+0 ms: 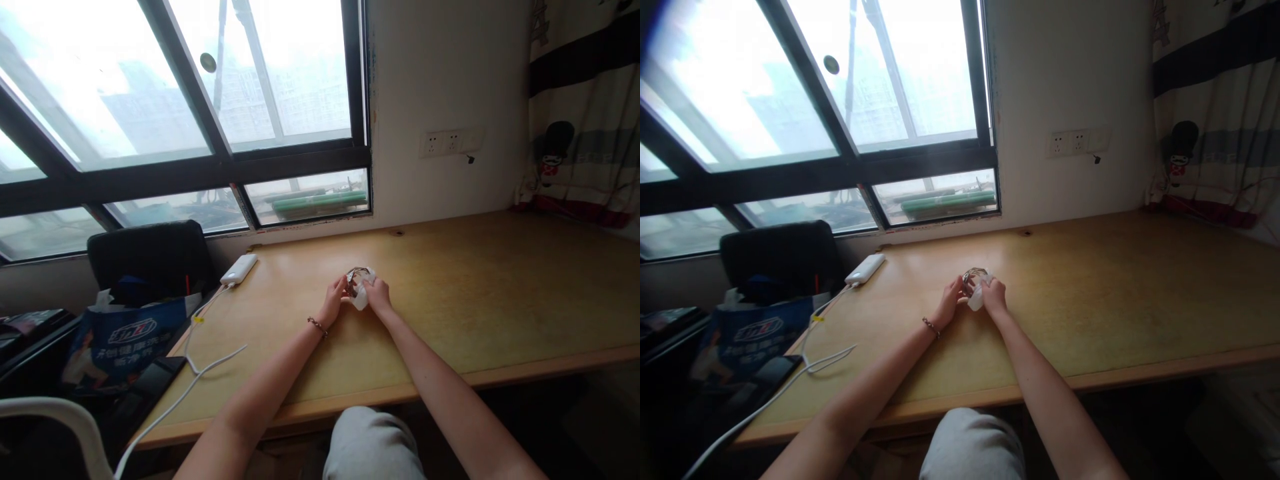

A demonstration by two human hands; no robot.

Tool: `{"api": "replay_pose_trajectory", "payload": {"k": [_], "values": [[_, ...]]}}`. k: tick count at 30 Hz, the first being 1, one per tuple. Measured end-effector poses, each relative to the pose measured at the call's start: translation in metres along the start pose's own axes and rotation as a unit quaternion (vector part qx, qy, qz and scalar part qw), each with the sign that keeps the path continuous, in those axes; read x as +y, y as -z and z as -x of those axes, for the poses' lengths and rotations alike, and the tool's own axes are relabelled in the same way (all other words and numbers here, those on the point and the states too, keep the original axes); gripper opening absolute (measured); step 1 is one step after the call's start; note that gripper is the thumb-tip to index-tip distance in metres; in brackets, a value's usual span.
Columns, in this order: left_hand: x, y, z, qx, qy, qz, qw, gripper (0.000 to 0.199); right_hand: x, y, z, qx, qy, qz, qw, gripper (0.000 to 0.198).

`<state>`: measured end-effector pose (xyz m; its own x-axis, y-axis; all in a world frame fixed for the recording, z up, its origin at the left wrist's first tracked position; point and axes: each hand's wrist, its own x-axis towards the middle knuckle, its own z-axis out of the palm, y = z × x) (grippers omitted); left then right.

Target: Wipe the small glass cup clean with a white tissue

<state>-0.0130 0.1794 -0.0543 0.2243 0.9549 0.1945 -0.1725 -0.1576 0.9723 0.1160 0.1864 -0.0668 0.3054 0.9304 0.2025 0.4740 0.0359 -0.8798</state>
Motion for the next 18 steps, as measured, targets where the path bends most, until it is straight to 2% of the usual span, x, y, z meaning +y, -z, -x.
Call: {"api": "replay_pose_trajectory", "payload": {"k": [5,10,12,16,18], "values": [[0.002,-0.007,0.0,-0.08,0.012,0.085,0.993,0.05,0.0,-0.001,-0.001,0.009,-0.056,-0.006,0.998,0.042],[-0.002,-0.007,-0.003,-0.058,0.029,0.08,0.995,0.048,-0.002,0.003,-0.001,-0.009,-0.071,0.021,0.997,0.041],[-0.005,-0.004,-0.005,-0.04,0.043,0.097,0.994,0.05,-0.005,0.006,0.001,-0.013,-0.034,0.048,0.998,0.037],[-0.008,0.002,-0.008,-0.017,0.082,0.135,0.987,0.057,-0.011,0.011,0.008,0.024,0.083,0.12,0.989,0.035],[-0.009,0.005,-0.009,-0.01,0.095,0.143,0.985,0.059,-0.013,0.013,0.01,0.036,0.108,0.146,0.983,0.034]]}}
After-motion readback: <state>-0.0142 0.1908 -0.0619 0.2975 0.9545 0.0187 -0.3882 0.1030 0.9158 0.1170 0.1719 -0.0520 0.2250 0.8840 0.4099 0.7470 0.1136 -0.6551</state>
